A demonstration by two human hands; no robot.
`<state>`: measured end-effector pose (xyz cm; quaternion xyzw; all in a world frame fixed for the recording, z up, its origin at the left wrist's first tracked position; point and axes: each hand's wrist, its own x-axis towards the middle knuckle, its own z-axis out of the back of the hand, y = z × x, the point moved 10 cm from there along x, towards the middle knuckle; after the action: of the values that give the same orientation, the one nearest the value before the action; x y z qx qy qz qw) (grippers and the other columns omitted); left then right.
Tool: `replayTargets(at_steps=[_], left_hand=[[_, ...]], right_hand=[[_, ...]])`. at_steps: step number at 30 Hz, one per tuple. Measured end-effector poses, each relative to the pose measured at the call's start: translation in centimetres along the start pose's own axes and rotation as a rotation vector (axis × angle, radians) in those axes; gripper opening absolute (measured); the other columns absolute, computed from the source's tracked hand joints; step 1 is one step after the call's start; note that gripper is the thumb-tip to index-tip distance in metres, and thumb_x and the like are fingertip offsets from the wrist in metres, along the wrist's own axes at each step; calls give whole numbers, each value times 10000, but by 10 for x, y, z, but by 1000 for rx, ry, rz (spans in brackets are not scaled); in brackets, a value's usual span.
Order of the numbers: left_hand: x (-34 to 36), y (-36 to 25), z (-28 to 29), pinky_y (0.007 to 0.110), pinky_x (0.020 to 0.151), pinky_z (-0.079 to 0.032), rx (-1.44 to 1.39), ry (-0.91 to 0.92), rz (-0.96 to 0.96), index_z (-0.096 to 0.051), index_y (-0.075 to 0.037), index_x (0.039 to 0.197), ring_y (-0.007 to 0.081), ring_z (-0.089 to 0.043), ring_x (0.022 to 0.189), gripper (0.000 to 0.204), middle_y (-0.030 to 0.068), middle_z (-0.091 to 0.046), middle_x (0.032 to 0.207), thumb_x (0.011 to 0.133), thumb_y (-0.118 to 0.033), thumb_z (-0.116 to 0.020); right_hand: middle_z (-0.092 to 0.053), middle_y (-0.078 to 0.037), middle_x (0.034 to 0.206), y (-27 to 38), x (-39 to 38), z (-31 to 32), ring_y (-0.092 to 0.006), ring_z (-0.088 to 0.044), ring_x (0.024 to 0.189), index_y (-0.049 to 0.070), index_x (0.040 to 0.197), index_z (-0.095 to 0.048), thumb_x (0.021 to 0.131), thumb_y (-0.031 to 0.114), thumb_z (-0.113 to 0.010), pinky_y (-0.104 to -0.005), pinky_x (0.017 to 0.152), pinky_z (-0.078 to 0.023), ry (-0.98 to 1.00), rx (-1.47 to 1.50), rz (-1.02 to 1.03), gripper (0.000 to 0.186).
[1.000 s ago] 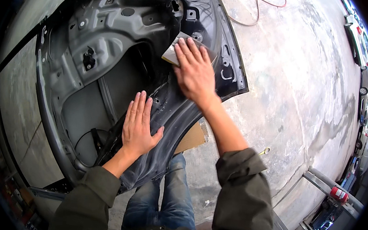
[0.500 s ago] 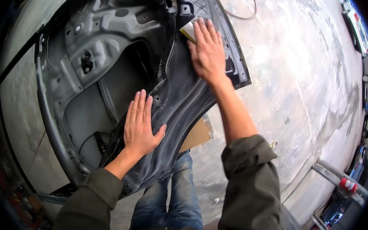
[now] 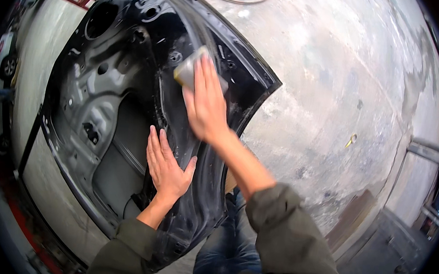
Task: The person sands the inner surface of a detached car door using a sanding block. They move the block across various areas of the door's interior, including edges and recessed sections, to smooth the surface.
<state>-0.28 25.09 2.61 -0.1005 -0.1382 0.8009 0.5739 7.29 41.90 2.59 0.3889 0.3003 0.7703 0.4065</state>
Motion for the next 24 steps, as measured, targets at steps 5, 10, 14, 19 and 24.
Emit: replayTargets(at_steps=[5, 10, 14, 19, 24], left_hand=[[5, -14, -18, 563, 1225, -238, 59, 53, -40, -180, 82, 1601, 486, -256, 1505, 1040, 311, -152, 1673, 877, -414, -739], [0, -5, -9, 599, 1203, -251, 98, 30, -58, -179, 76, 1600, 522, -271, 1481, 1020, 329, -160, 1662, 909, -462, -703], [0, -10, -10, 574, 1225, -214, 60, 53, -81, -157, 67, 1616, 512, -238, 1511, 1011, 318, -161, 1670, 932, -446, -696], [-7, 4, -8, 568, 1228, -210, 109, 80, -40, -151, 70, 1616, 505, -215, 1521, 1030, 315, -152, 1672, 930, -472, -696], [1, -12, -20, 566, 1229, -209, 50, 69, -78, -148, 71, 1616, 507, -213, 1520, 1031, 321, -145, 1671, 926, -454, -704]], right_hand=[[-433, -290, 1564, -74, 68, 0, -401, -421, 1461, -92, 1520, -390, 1053, 323, -508, -418, 1204, -346, -84, 148, -292, 636], [-291, -298, 1647, -25, -52, 4, -425, -310, 1530, -90, 1586, -260, 1017, 147, -565, -448, 1250, -272, -143, 344, -381, 688], [-274, -293, 1659, -15, -101, 7, -413, -285, 1548, -92, 1595, -247, 1038, 160, -506, -443, 1260, -241, -141, 471, -429, 664], [-435, -305, 1557, -47, 19, -3, -417, -426, 1461, -104, 1513, -398, 1037, 249, -553, -437, 1215, -337, -194, 343, -326, 612], [-516, -190, 1534, -87, 121, -14, -361, -482, 1421, 1, 1473, -499, 1015, 363, -548, -451, 1185, -379, -19, 285, -235, 585]])
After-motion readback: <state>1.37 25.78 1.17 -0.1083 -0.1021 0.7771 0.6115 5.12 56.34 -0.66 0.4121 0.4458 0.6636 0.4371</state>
